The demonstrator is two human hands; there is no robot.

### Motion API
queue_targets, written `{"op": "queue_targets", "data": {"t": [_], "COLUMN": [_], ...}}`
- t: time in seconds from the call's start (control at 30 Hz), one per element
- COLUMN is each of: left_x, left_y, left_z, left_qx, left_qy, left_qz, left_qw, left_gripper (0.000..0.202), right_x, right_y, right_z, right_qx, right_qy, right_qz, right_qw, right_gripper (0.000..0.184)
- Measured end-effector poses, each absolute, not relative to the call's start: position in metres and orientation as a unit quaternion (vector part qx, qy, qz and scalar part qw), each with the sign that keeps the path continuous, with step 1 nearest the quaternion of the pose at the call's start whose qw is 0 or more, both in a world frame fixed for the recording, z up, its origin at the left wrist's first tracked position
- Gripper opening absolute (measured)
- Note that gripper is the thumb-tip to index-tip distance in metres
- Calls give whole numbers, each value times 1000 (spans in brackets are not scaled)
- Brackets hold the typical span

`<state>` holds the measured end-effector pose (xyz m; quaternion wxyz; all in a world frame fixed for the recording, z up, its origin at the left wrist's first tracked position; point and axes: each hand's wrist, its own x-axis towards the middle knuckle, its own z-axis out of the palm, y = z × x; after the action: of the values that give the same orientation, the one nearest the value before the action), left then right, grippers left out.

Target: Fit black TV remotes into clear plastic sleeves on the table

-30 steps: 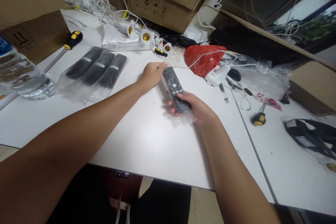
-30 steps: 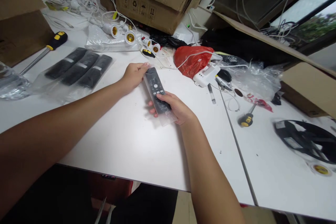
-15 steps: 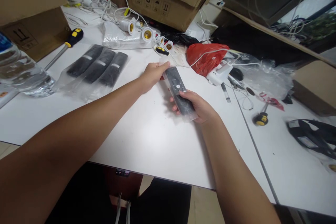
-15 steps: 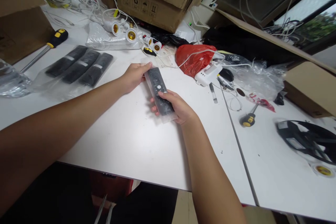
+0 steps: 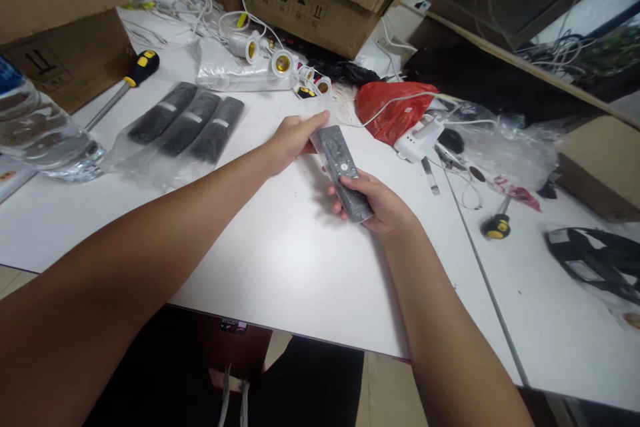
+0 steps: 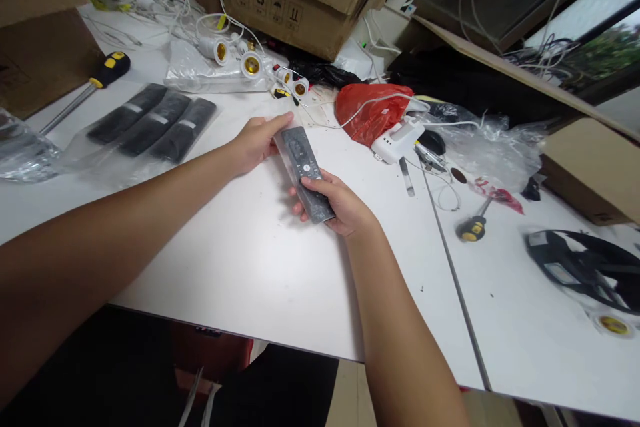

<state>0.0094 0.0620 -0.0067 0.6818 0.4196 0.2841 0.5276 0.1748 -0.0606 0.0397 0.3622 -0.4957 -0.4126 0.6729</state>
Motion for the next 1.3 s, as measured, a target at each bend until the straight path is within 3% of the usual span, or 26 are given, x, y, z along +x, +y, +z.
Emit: {"op": "queue_targets", "data": {"t": [0.33,0.57,0.73,0.87,0.97,1.07,1.2,1.3], "left_x": [11,10,4,-2,-7,-12,-14,-11], "left_y": [66,74,91,96,94,92,93,94], "left_z": [-15,-11,-16,-11,-3,2,1,-1], "left_qx": [458,374,312,231,174,166,152,159], "left_qy": [299,341,363,361,350,335,315,328], "left_qz": [543,587,637,646,655,671,684,667], "left_qw": [637,631,604,632,647,641,640,650], "left_gripper": [35,33,36,36,36,40,41,40], "right_x": [176,177,181,194,214,238,254,254], "right_y": [-62,-61,-62,-66,-69,-72,-73,-74], "right_z": [40,40,43,53,59,58,44,35], "right_qx": [-476,-481,-497,-534,-581,-691,-849,-888], "right_qy": [-400,-420,-452,-492,-539,-549,-491,-455], "right_qz": [686,681,671,638,566,415,126,14], "right_qw": [379,359,313,258,226,220,148,63], "right_gripper": [40,36,48,46,35,29,51,63]}}
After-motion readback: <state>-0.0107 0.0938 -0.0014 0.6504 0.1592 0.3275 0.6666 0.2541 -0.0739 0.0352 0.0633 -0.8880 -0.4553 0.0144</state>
